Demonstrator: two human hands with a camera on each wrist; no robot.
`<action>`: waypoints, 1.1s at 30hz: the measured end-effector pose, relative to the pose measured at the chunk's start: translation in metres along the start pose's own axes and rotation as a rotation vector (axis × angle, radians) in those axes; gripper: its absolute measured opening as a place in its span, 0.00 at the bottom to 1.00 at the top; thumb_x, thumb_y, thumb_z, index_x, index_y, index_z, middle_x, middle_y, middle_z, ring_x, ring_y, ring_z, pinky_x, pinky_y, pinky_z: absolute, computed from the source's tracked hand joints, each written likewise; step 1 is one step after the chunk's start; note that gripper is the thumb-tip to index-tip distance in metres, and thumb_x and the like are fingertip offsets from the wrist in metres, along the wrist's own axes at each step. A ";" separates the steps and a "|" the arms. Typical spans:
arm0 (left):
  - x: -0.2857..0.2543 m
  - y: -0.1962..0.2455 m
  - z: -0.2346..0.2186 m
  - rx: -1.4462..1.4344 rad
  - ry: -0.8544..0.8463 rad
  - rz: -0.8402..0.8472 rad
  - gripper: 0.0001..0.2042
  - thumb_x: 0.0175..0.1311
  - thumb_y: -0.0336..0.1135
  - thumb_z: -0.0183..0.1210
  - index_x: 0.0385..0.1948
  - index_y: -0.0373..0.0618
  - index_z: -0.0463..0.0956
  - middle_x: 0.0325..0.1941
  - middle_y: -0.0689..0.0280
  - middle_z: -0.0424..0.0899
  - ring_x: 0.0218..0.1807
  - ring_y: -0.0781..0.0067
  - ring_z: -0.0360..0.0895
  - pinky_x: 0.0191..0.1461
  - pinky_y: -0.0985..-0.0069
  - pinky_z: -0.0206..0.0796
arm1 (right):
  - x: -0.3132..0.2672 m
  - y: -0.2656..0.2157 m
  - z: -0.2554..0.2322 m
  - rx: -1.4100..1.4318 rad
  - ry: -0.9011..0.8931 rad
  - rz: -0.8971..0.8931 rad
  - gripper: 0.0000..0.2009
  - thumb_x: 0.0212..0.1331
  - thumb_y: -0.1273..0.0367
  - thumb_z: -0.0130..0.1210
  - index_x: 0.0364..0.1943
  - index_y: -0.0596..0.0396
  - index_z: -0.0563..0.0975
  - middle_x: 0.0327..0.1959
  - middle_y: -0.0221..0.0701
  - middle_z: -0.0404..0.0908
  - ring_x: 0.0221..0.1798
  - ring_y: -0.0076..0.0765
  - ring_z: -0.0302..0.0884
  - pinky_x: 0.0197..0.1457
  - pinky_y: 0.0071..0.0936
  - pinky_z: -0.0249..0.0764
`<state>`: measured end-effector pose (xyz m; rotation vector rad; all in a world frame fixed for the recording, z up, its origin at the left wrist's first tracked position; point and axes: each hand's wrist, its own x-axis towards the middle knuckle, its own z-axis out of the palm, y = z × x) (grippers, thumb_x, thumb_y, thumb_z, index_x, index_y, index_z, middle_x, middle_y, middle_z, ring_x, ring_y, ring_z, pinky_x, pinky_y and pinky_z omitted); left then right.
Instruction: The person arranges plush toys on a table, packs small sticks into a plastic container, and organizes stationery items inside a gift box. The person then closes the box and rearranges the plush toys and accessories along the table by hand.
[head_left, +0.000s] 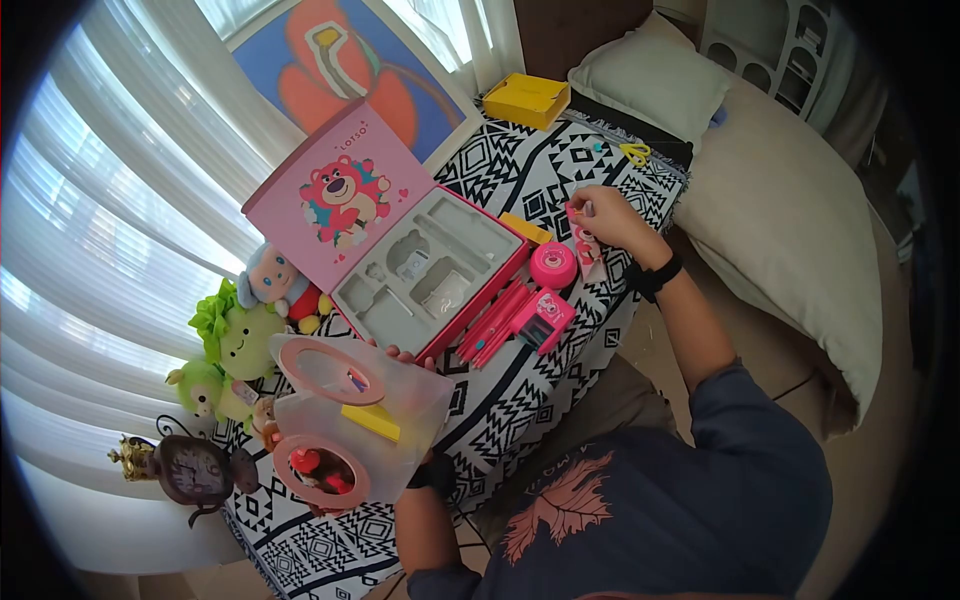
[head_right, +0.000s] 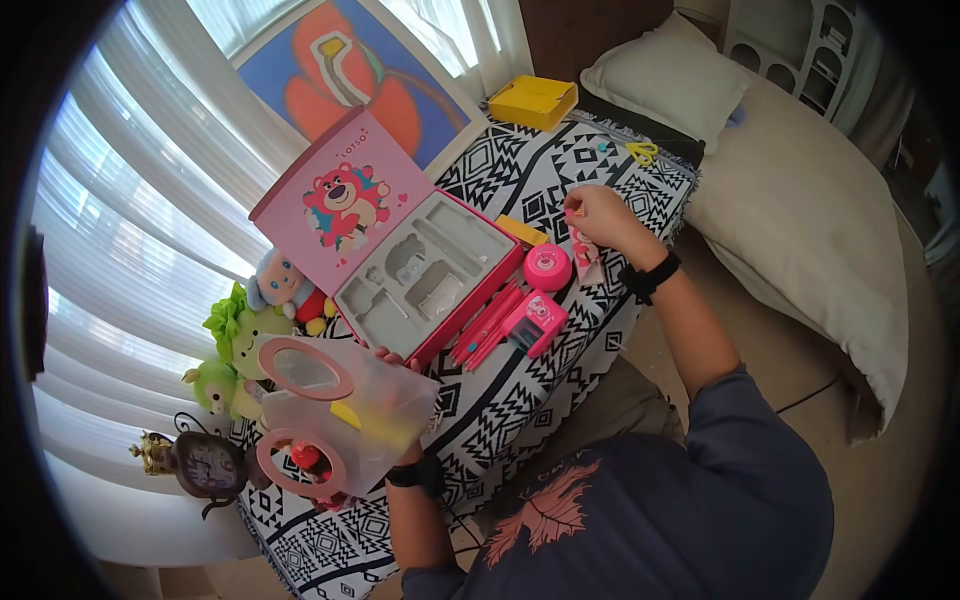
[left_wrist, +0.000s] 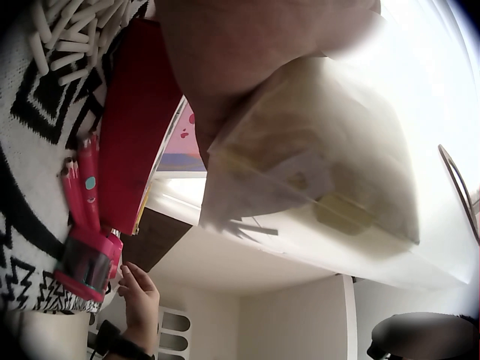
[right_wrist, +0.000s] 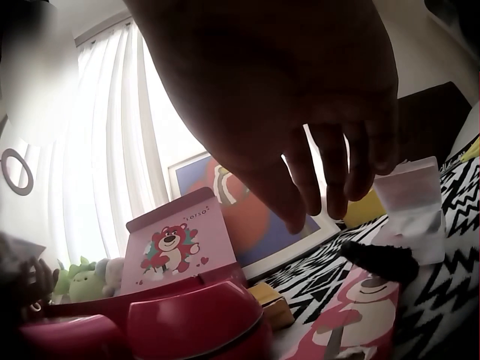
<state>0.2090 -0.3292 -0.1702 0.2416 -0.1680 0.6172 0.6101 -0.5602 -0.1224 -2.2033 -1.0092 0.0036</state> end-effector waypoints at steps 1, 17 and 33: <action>0.001 -0.001 0.008 0.001 -0.003 0.002 0.32 0.79 0.47 0.55 0.80 0.48 0.58 0.69 0.54 0.71 0.72 0.53 0.69 0.84 0.39 0.55 | 0.005 -0.002 0.005 0.112 -0.046 0.033 0.12 0.55 0.69 0.71 0.39 0.63 0.85 0.37 0.44 0.89 0.40 0.47 0.89 0.47 0.37 0.82; -0.020 -0.010 0.022 0.271 0.196 0.135 0.38 0.79 0.68 0.44 0.80 0.51 0.60 0.78 0.54 0.69 0.77 0.50 0.69 0.85 0.43 0.54 | 0.041 -0.124 -0.037 0.421 -0.238 0.097 0.21 0.60 0.68 0.69 0.57 0.60 0.80 0.32 0.34 0.88 0.27 0.23 0.84 0.30 0.21 0.76; -0.011 0.004 0.005 0.224 0.165 0.012 0.37 0.78 0.69 0.43 0.81 0.56 0.60 0.78 0.55 0.71 0.78 0.47 0.68 0.82 0.41 0.57 | -0.092 -0.268 -0.057 0.338 -0.042 -0.757 0.12 0.62 0.66 0.72 0.42 0.60 0.85 0.36 0.37 0.86 0.32 0.32 0.85 0.33 0.24 0.78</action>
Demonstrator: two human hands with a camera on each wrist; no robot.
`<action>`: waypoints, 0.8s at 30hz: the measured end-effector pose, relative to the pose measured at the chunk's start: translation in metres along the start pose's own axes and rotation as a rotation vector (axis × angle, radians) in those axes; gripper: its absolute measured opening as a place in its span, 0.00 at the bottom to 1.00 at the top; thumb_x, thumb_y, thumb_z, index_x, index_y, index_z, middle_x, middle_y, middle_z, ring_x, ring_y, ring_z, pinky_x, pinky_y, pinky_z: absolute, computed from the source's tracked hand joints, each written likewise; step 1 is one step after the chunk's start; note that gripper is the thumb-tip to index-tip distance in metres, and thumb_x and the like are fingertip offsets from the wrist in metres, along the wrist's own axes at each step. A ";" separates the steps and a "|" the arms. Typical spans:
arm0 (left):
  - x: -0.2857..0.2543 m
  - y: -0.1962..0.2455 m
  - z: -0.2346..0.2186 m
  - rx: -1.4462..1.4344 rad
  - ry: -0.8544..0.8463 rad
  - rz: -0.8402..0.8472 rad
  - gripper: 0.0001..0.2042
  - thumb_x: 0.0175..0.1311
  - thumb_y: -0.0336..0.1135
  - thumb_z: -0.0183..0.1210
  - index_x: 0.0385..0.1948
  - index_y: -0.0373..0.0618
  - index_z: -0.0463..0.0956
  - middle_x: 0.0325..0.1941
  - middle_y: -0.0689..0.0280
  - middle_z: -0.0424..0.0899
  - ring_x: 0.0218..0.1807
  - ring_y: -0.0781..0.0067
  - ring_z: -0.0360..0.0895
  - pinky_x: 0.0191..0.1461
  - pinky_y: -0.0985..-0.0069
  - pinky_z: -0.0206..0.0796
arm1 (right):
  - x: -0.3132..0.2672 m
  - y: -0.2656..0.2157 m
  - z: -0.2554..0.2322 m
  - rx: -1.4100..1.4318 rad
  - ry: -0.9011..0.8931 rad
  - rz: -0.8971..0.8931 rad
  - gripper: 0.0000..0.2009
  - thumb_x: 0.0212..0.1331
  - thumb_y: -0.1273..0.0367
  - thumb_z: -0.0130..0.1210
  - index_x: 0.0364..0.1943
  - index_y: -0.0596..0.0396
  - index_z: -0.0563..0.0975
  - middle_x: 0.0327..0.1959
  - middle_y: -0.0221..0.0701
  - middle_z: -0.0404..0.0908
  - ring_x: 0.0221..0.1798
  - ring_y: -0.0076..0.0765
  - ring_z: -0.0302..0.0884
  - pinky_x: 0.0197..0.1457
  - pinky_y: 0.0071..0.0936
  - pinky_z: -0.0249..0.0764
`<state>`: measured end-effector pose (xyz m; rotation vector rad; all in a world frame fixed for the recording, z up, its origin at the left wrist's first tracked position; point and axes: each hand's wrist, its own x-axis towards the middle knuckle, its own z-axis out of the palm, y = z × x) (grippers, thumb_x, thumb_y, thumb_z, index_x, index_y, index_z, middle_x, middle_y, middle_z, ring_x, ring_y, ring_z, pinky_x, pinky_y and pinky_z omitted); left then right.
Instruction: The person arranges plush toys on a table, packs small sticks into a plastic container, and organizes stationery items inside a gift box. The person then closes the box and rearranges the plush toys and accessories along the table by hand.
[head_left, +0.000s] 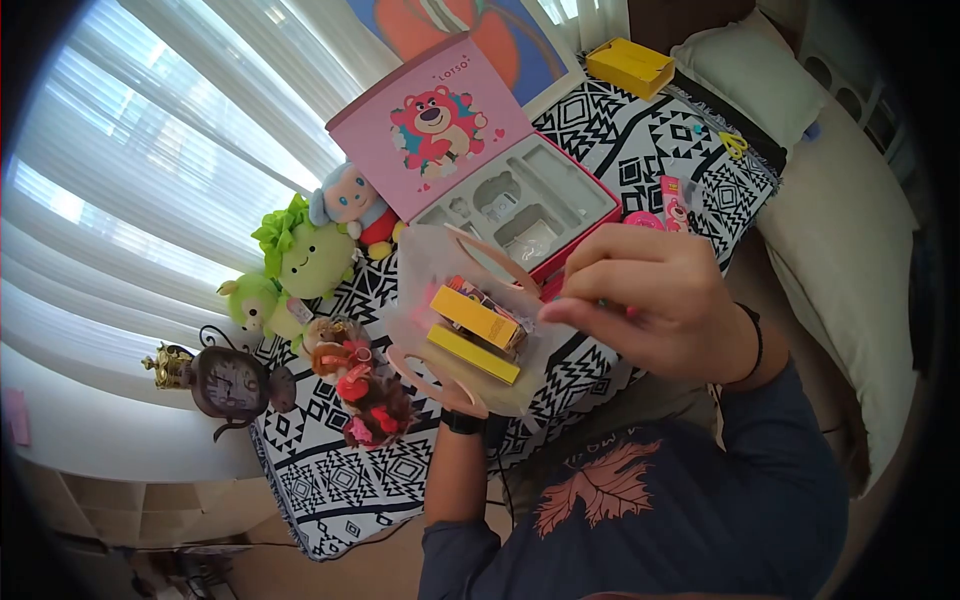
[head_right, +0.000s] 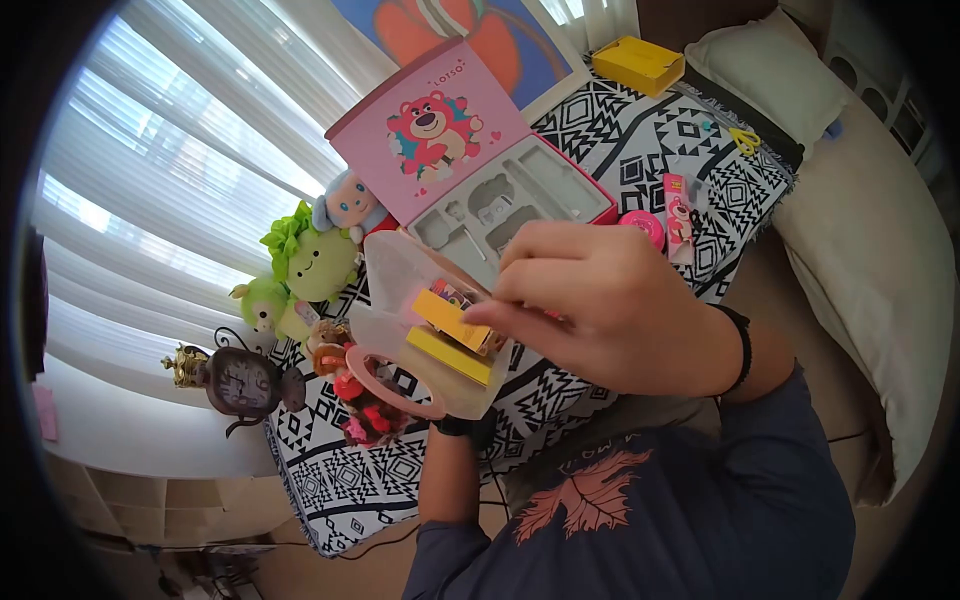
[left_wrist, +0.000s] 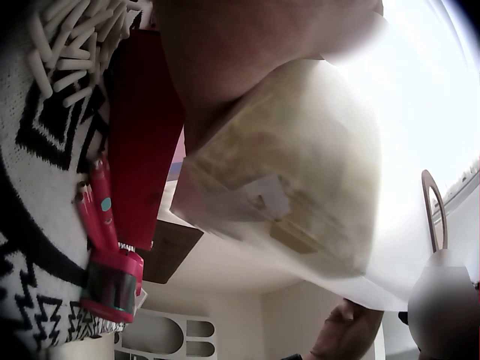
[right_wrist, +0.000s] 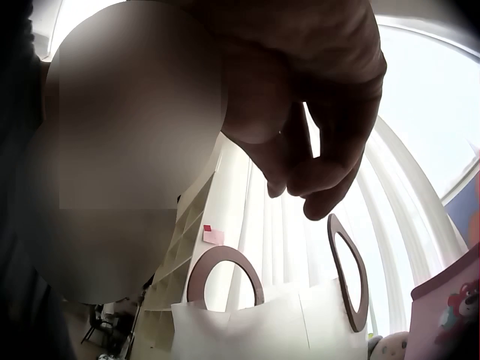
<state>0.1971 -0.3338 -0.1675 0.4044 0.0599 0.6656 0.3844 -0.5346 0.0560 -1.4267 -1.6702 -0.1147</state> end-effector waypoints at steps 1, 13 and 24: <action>-0.001 0.001 0.005 -0.071 -0.066 -0.017 0.38 0.78 0.69 0.44 0.81 0.55 0.59 0.78 0.55 0.70 0.78 0.47 0.67 0.83 0.41 0.56 | -0.002 0.003 0.000 0.003 -0.003 -0.002 0.12 0.62 0.66 0.72 0.42 0.60 0.85 0.36 0.37 0.86 0.32 0.32 0.85 0.33 0.24 0.78; 0.011 -0.004 0.011 0.086 0.099 0.240 0.40 0.79 0.72 0.38 0.81 0.50 0.57 0.81 0.59 0.66 0.81 0.54 0.63 0.85 0.48 0.50 | -0.054 0.030 0.103 0.392 -0.409 0.560 0.63 0.55 0.53 0.79 0.82 0.64 0.43 0.73 0.55 0.69 0.56 0.44 0.85 0.56 0.37 0.83; 0.018 0.004 0.017 -0.003 -0.075 0.212 0.43 0.77 0.68 0.50 0.84 0.50 0.50 0.85 0.52 0.57 0.85 0.53 0.55 0.87 0.56 0.48 | -0.043 0.140 0.069 0.264 0.199 0.442 0.33 0.61 0.68 0.74 0.68 0.63 0.69 0.60 0.38 0.81 0.64 0.33 0.80 0.63 0.31 0.79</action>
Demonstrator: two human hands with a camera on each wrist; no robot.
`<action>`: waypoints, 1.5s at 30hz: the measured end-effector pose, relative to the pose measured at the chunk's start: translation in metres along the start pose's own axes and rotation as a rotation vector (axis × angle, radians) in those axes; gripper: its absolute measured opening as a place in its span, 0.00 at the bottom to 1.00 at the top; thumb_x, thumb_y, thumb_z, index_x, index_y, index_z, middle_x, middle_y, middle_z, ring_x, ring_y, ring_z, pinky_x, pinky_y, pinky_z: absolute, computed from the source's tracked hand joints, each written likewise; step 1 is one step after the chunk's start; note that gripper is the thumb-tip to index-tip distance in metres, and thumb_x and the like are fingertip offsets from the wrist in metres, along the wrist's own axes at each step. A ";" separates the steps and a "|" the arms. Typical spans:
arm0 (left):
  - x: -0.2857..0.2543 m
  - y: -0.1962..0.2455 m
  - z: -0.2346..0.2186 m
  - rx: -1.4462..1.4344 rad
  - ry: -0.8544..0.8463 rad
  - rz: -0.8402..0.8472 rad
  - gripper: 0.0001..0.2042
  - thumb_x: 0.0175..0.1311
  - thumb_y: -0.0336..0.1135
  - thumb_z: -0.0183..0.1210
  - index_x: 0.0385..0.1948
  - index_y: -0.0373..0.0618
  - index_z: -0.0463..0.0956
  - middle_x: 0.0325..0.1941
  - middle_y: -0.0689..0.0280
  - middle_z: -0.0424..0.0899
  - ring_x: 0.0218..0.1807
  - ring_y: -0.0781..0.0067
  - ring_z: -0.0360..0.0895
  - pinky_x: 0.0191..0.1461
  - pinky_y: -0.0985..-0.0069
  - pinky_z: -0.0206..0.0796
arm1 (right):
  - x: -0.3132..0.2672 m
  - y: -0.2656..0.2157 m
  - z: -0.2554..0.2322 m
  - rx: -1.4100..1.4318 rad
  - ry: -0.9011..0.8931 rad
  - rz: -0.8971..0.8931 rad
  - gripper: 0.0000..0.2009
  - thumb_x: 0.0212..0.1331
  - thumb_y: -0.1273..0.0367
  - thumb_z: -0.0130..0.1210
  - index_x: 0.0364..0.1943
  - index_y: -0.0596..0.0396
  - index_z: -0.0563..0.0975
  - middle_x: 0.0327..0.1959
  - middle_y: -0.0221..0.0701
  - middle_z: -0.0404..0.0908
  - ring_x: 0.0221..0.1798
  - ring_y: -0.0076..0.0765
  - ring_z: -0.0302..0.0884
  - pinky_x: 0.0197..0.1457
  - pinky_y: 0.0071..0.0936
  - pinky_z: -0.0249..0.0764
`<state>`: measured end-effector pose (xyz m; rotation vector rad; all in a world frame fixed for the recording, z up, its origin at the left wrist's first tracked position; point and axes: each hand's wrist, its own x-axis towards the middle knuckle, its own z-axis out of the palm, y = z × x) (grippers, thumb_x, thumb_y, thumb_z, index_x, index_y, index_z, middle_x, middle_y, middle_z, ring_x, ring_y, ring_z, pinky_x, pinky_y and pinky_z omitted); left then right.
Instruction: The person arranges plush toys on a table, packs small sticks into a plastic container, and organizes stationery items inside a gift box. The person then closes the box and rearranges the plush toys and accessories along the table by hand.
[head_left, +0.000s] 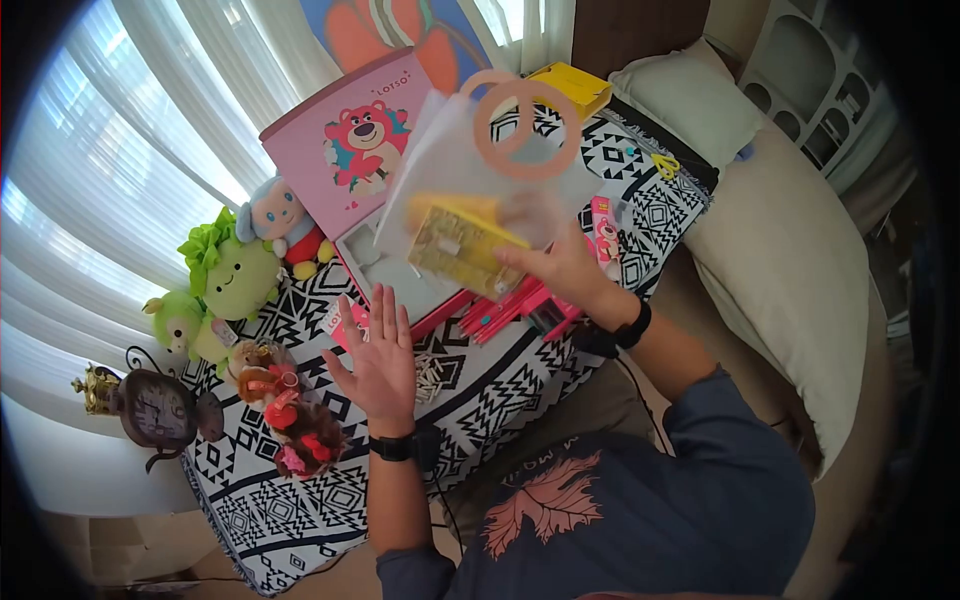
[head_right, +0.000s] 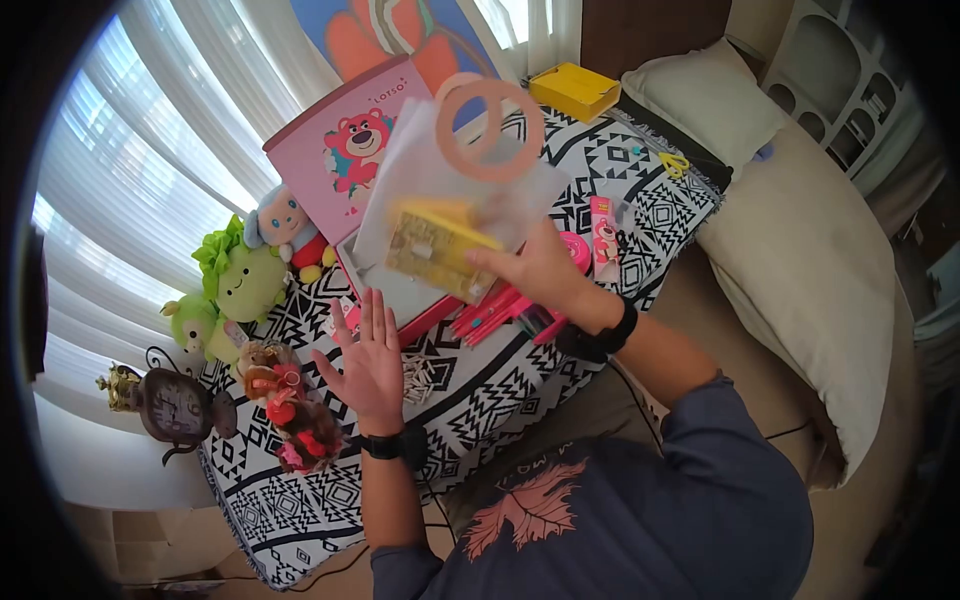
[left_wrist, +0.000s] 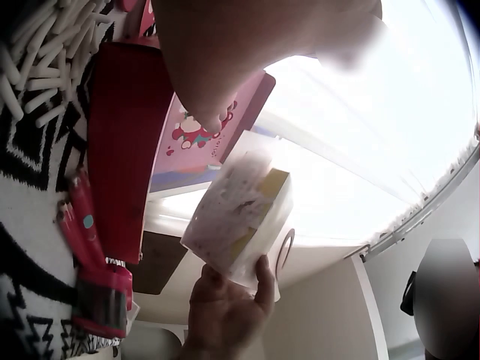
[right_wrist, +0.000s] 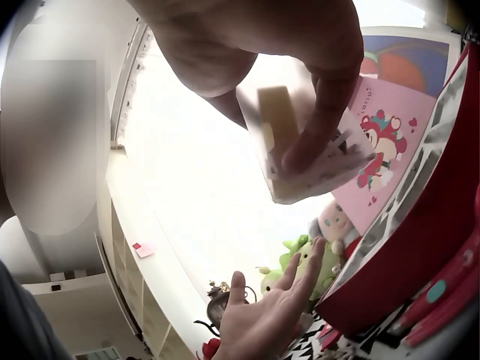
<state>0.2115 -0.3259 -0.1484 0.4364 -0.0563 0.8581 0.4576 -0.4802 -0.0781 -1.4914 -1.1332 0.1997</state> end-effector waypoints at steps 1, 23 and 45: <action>0.001 0.002 -0.002 -0.048 0.034 -0.016 0.42 0.78 0.65 0.52 0.83 0.48 0.51 0.86 0.49 0.55 0.85 0.52 0.55 0.88 0.56 0.48 | 0.017 0.006 -0.019 0.039 0.057 -0.007 0.33 0.61 0.68 0.74 0.67 0.63 0.70 0.58 0.38 0.83 0.59 0.34 0.83 0.58 0.30 0.82; 0.006 0.021 -0.035 0.098 0.233 0.063 0.16 0.81 0.48 0.48 0.46 0.46 0.80 0.34 0.69 0.75 0.25 0.76 0.66 0.27 0.78 0.58 | 0.091 0.159 -0.214 -0.371 -0.103 0.692 0.48 0.57 0.57 0.77 0.74 0.65 0.59 0.52 0.44 0.83 0.37 0.32 0.87 0.33 0.27 0.85; 0.007 0.006 -0.026 0.530 0.416 0.063 0.09 0.78 0.38 0.57 0.48 0.43 0.80 0.35 0.73 0.72 0.27 0.83 0.65 0.30 0.81 0.56 | -0.010 0.065 -0.106 -0.648 -0.551 0.051 0.37 0.49 0.61 0.76 0.66 0.59 0.76 0.57 0.45 0.84 0.59 0.50 0.84 0.62 0.38 0.80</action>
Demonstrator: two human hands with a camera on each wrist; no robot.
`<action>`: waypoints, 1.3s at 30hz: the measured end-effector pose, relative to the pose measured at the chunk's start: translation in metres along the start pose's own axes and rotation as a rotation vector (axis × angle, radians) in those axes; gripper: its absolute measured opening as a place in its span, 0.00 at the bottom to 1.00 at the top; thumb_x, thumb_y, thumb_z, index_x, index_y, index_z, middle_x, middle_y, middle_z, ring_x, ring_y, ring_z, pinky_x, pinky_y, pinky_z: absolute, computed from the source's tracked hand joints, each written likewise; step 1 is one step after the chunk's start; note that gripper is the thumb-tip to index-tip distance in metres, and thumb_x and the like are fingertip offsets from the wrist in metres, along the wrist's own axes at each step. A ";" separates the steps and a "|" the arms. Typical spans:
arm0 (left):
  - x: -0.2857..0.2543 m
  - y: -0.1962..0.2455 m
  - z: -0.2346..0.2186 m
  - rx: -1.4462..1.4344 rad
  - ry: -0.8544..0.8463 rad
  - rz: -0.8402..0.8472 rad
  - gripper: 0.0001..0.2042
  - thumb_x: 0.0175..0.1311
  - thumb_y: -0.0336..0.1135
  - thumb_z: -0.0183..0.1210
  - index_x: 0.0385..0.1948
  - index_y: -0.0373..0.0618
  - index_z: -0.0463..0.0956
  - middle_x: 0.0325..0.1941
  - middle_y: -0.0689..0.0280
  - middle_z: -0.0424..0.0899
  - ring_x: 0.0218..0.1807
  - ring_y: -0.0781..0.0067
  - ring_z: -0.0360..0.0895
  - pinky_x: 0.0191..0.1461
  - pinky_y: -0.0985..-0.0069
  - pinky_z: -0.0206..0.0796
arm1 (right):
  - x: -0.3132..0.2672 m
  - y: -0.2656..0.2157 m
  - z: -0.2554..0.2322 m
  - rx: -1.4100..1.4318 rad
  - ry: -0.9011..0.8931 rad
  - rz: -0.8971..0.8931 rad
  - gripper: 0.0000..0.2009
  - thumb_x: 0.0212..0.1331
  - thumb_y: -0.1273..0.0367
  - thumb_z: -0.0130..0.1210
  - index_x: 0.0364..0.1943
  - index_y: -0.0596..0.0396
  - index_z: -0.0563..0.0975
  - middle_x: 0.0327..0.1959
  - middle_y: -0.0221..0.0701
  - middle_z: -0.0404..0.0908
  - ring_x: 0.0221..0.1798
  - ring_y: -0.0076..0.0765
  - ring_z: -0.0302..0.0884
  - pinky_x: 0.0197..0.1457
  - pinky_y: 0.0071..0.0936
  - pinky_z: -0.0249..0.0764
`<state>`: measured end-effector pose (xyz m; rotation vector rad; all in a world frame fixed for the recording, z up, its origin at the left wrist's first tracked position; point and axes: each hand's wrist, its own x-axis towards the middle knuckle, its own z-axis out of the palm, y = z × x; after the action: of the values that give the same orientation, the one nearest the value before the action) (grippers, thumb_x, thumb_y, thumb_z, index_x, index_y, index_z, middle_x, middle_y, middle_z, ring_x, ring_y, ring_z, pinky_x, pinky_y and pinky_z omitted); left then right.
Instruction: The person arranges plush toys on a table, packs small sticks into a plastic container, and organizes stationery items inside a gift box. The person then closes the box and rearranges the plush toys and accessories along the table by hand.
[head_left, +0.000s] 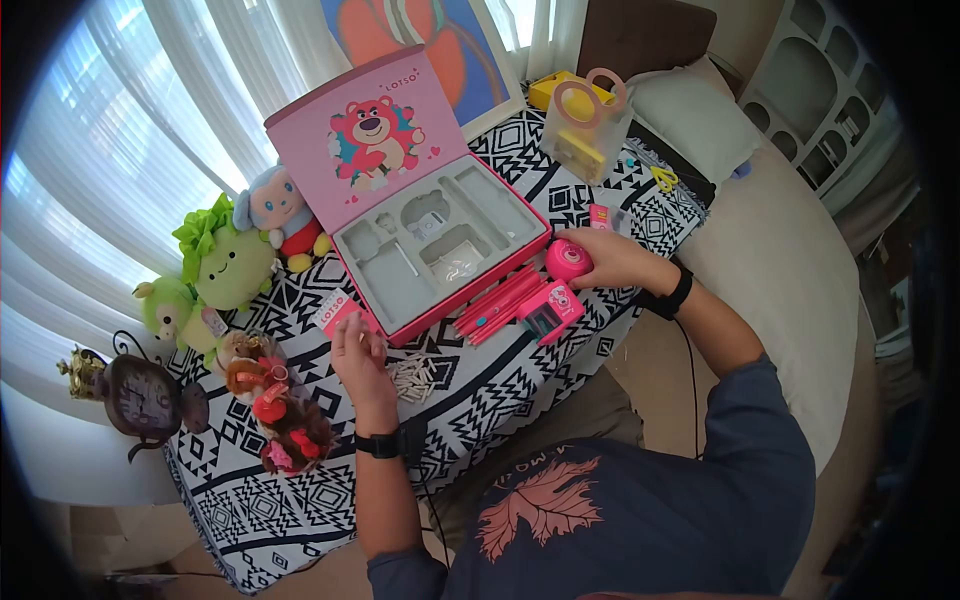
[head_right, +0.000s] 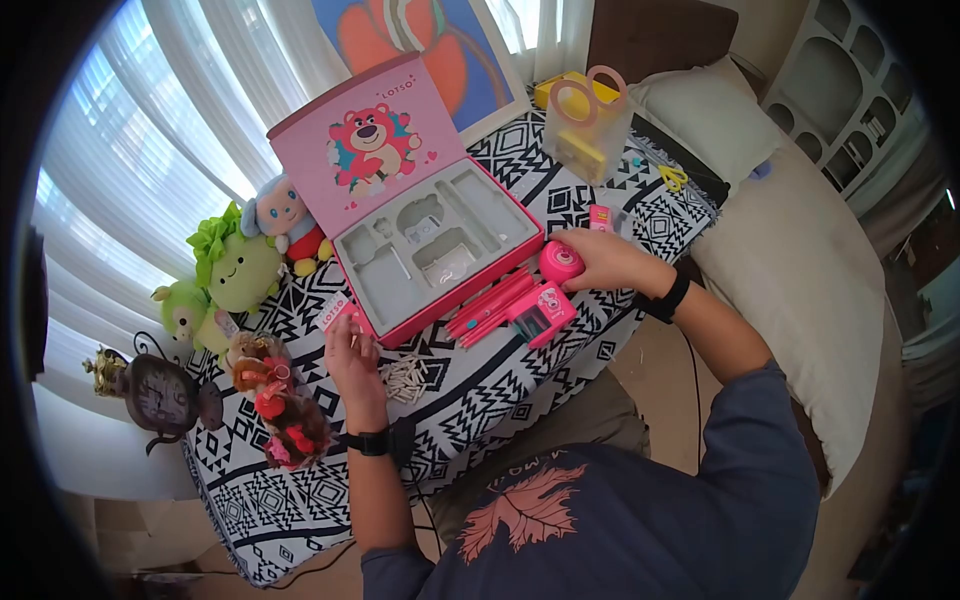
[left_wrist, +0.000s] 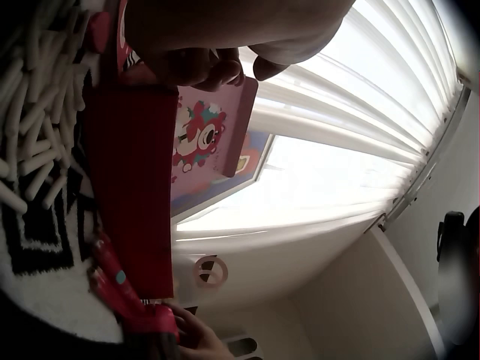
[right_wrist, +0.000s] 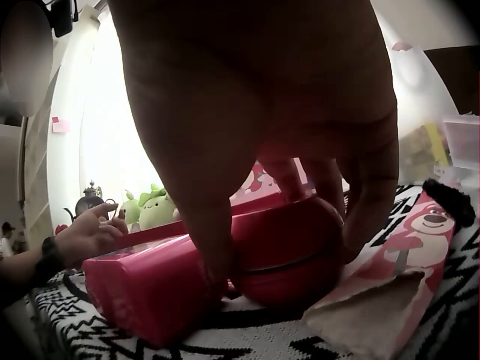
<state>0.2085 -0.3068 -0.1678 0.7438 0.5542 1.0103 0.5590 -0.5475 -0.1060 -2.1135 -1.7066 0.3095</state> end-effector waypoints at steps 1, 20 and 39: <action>0.000 -0.002 0.001 0.230 0.090 0.053 0.10 0.76 0.33 0.61 0.53 0.41 0.80 0.37 0.74 0.73 0.29 0.85 0.66 0.31 0.82 0.56 | 0.005 -0.004 0.000 -0.010 -0.028 0.033 0.38 0.47 0.60 0.77 0.65 0.59 0.77 0.57 0.46 0.84 0.59 0.50 0.84 0.63 0.38 0.79; 0.012 -0.031 -0.017 0.411 0.000 0.116 0.29 0.70 0.21 0.64 0.73 0.31 0.68 0.74 0.52 0.71 0.43 0.80 0.86 0.42 0.85 0.77 | 0.192 -0.073 -0.001 0.161 -0.021 -0.256 0.42 0.49 0.58 0.78 0.71 0.54 0.75 0.59 0.44 0.85 0.61 0.44 0.84 0.69 0.37 0.77; 0.010 -0.031 -0.015 0.570 0.006 0.129 0.27 0.70 0.22 0.63 0.72 0.34 0.72 0.71 0.55 0.69 0.29 0.89 0.76 0.29 0.85 0.68 | 0.221 -0.076 0.075 -0.389 -0.300 -0.229 0.51 0.76 0.34 0.40 0.84 0.62 0.40 0.88 0.53 0.38 0.90 0.66 0.29 0.90 0.54 0.34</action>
<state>0.2194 -0.3036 -0.2017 1.2934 0.8219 0.9801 0.5116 -0.3077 -0.1221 -2.1843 -2.3236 0.2515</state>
